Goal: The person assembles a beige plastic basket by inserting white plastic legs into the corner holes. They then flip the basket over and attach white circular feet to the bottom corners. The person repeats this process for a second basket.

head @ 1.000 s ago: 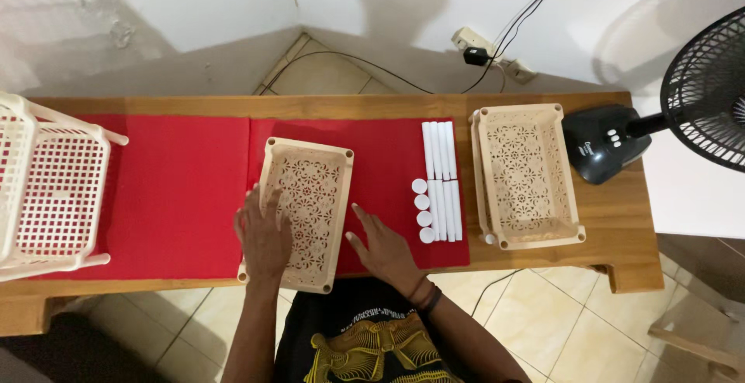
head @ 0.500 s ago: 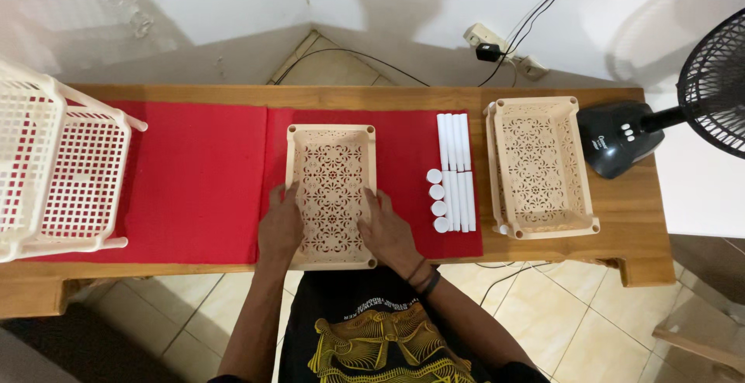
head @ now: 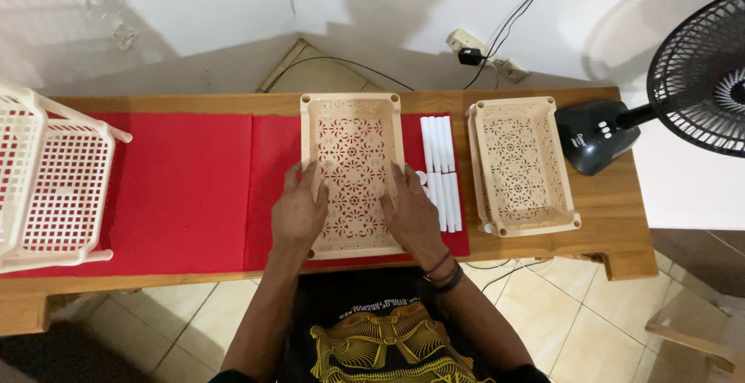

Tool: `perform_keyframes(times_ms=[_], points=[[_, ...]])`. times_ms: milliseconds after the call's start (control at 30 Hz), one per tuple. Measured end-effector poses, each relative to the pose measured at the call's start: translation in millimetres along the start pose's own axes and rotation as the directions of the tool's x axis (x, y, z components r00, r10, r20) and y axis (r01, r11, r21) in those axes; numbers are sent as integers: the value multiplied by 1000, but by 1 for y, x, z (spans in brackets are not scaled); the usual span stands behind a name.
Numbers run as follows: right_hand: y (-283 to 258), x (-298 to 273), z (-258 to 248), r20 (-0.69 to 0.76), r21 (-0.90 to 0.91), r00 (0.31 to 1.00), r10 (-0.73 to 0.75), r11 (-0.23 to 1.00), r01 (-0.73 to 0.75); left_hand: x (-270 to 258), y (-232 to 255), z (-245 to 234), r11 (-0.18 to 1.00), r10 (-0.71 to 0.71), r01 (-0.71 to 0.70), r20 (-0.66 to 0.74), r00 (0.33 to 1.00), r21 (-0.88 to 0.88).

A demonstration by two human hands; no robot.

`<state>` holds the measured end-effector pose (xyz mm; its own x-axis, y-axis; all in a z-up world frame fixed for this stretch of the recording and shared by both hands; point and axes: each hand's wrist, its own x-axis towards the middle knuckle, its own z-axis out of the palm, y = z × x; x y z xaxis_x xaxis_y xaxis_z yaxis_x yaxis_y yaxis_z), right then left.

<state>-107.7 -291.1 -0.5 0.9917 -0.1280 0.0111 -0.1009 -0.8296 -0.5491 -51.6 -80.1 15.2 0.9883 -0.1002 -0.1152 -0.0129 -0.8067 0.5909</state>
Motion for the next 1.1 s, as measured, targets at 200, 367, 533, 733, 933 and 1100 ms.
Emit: perform_keyframes(times_ms=[200,367,533,733,933,1100], points=[[4,14,-45,-152,-17,988,-22,1000,20,7,51,-12,996,91,-91,0,996,14],[21,21,-70,-193,-12,981,-23,1000,21,13,83,-12,993,117,-117,30,993,9],[45,28,-92,-171,-50,985,36,998,-45,18,112,-1,992,127,-128,88,988,0],[87,26,-126,-157,-39,981,115,992,-123,12,156,29,978,207,-205,59,976,-51],[150,18,-156,-213,-48,977,8,999,-18,4,204,69,968,231,-227,32,972,-105],[197,19,-182,-238,-6,969,-73,997,74,-1,245,99,976,185,-182,8,983,-122]])
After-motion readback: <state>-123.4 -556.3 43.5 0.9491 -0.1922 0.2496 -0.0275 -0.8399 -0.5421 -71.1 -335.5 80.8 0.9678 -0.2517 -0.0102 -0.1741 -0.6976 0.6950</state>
